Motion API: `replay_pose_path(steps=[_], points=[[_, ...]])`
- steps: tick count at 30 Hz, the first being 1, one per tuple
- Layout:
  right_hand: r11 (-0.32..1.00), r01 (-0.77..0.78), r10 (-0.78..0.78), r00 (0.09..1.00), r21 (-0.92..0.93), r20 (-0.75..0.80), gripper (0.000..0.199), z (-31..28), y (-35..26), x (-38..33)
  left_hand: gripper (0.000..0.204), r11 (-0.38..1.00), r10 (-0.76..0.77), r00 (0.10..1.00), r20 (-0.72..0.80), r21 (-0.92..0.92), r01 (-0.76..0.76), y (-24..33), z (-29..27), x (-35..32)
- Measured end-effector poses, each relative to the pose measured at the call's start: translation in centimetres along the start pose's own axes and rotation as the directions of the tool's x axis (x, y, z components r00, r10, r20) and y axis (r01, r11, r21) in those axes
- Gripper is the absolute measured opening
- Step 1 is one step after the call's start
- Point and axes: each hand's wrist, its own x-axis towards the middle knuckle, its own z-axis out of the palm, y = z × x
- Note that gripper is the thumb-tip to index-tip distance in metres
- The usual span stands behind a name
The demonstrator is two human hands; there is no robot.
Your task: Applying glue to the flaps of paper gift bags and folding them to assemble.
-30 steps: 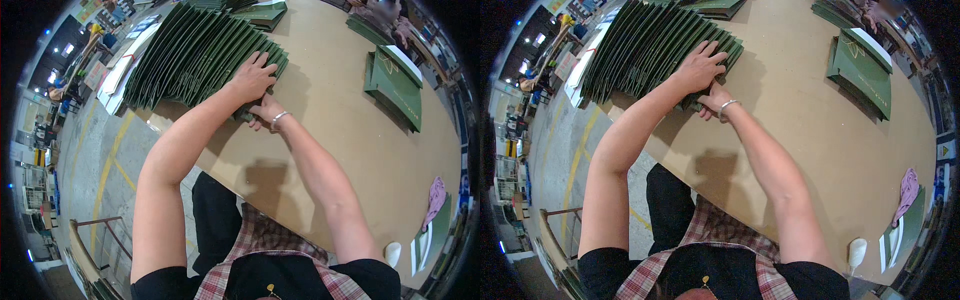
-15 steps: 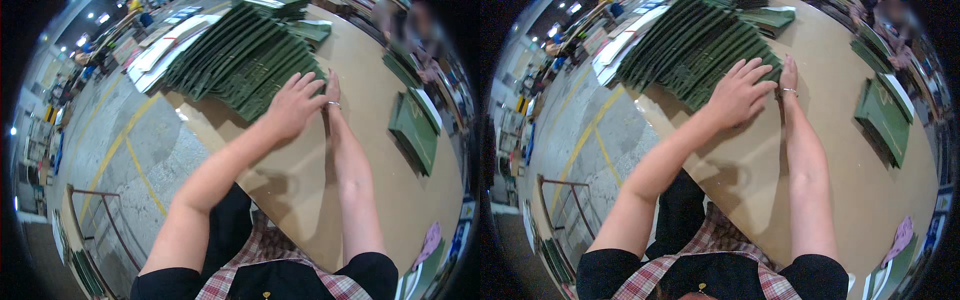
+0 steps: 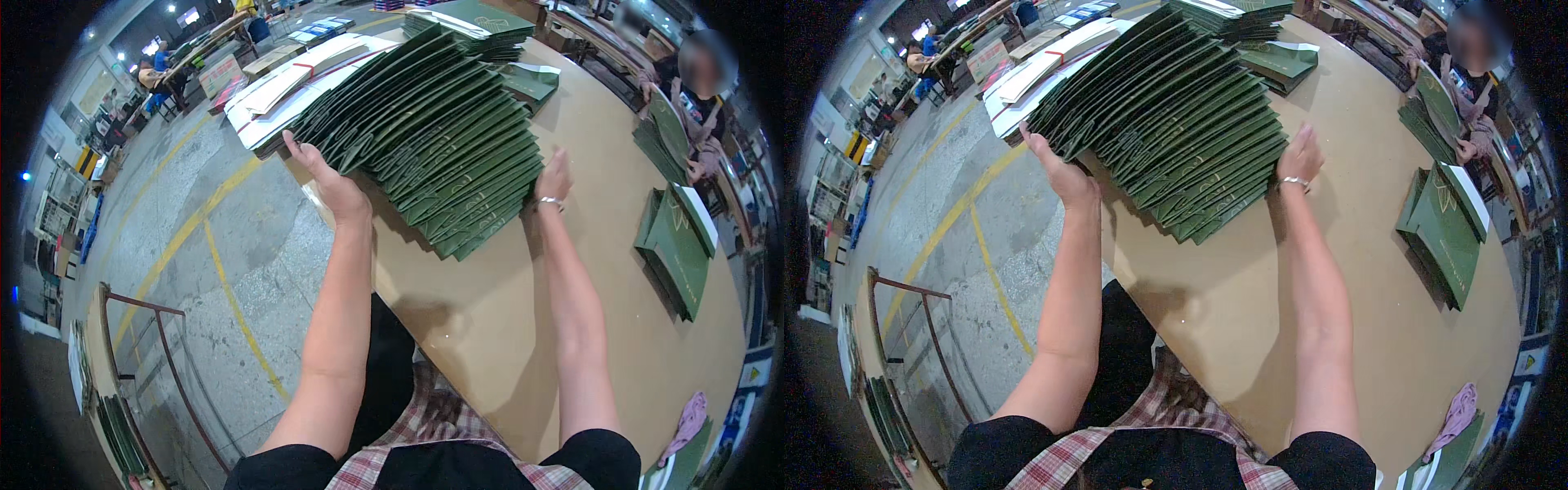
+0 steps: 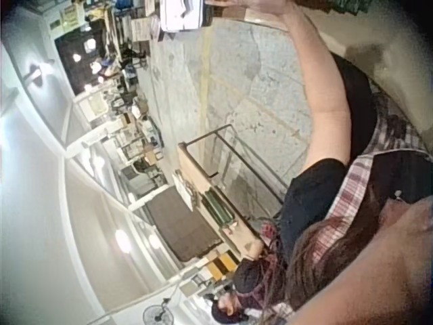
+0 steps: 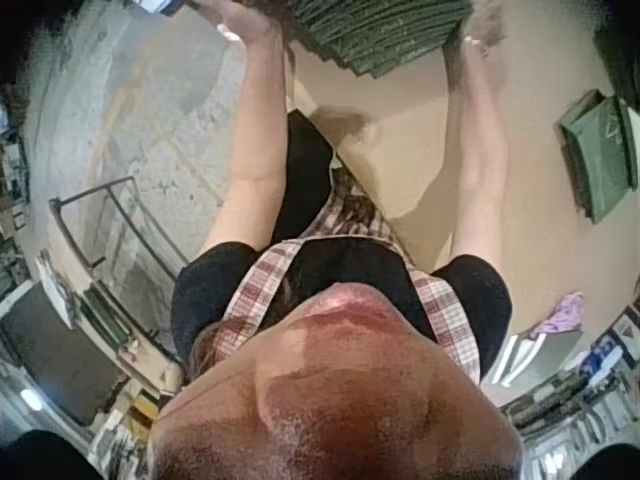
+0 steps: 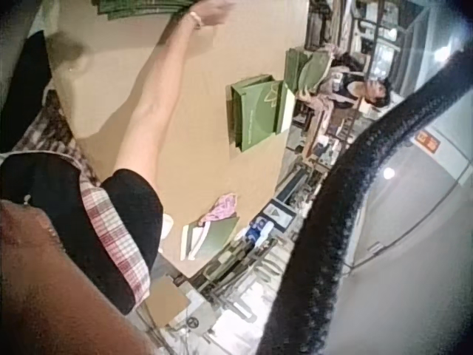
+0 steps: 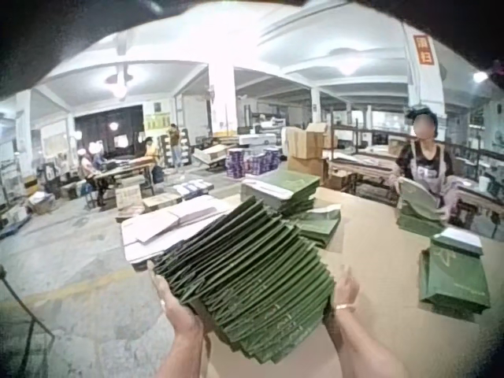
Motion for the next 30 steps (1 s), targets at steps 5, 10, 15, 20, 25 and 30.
replay_pose_path(steps=[5, 10, 15, 20, 25, 30], points=[[0.913, 0.237, -0.359, 0.854, 0.332, 0.377, 0.076, 1.4, -10.0, 6.9, 0.058, 1.0, -0.021, 0.999, -0.049, 0.013, 0.021, -0.5, 0.0, -0.7], [0.931, -0.166, -0.144, 0.65, 0.324, 0.746, 0.096, 4.2, -14.3, 8.6, 0.064, 0.974, -0.105, 0.99, 0.095, -0.192, 0.121, -1.5, -0.4, 0.2], [0.968, -0.121, -0.091, 0.645, 0.219, 0.759, 0.119, 3.7, -14.6, 7.1, 0.068, 0.968, 0.046, 0.999, 0.002, 0.245, -0.045, -1.7, 2.0, 0.9], [0.978, -0.142, -0.027, 0.644, 0.154, 0.764, 0.121, 3.7, -13.2, 7.3, 0.068, 0.96, -0.019, 0.999, 0.028, 0.279, 0.011, -1.0, 2.5, 0.5], [0.955, -0.163, -0.146, 0.472, 0.249, 0.869, 0.107, 2.5, -14.8, 8.5, 0.07, 0.91, 0.085, 0.996, -0.005, 0.407, -0.076, -1.8, 0.4, 0.7], [0.912, -0.134, -0.274, 0.505, 0.388, 0.819, 0.097, 4.7, -18.2, 7.6, 0.079, 0.986, -0.043, 0.998, -0.046, 0.159, 0.05, -2.2, -1.3, 5.0]])
